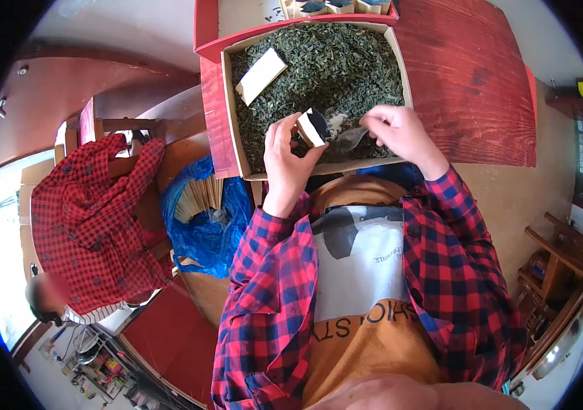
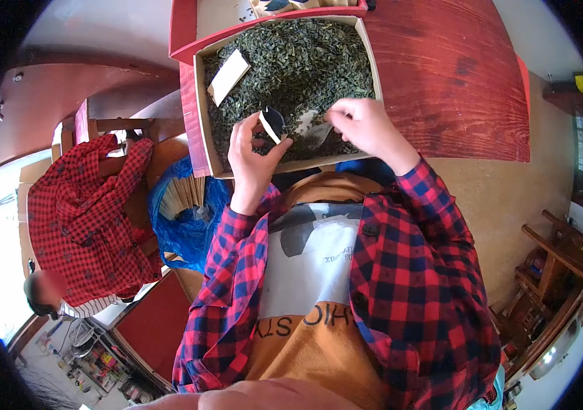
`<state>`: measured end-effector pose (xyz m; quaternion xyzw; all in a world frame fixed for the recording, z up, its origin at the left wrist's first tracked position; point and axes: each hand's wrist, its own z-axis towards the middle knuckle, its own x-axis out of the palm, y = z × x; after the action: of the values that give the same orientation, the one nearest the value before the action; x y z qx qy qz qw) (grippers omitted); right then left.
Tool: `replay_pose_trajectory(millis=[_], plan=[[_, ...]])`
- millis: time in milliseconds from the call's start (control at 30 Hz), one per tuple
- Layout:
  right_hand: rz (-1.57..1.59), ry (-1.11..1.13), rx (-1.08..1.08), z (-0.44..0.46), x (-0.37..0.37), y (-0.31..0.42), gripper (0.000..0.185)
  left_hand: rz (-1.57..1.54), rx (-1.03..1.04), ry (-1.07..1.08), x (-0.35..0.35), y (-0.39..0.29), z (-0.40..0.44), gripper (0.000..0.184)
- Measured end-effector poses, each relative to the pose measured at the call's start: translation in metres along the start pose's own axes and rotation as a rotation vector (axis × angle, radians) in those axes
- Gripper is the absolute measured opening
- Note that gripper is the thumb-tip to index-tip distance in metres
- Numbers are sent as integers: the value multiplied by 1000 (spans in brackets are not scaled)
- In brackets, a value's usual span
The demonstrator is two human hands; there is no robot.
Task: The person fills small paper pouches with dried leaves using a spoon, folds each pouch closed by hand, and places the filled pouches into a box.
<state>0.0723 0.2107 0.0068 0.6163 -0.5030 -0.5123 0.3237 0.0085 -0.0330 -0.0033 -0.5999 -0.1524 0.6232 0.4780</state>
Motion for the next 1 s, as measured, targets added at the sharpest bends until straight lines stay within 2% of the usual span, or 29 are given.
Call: replay_pose_trajectory(millis=[133,200,400,500,567,600,700,867,933,1000], plan=[[166,-66,-35,-4,-22,14,23,2,13,17,-1,0,1,65],[222,-175,-66,-13,-28,30,24,0,13,17,0,0,1,65],[271,-236,-232,-26,-8,57,19,-7,-34,56,1,-1,-1,70],[-203,-356,-650,-25,-4,60,13,4,-34,57,1,-1,0,71],[-377,-330,-799,-28,-2,67,17,5,-33,57,1,-1,-1,71],[-414,-336,-894,-27,-1,66,21,-12,-31,48,1,-2,-1,71],[-428,-379,-994,-25,-1,69,22,-44,-26,38,2,0,0,71],[-380,-461,-794,-27,-10,66,13,-49,-38,40,0,-6,2,70],[-212,-313,-498,-28,-11,62,11,-46,-47,40,-1,-7,2,70],[-131,-243,-423,-28,-9,56,12,-33,-28,36,0,-6,2,70]])
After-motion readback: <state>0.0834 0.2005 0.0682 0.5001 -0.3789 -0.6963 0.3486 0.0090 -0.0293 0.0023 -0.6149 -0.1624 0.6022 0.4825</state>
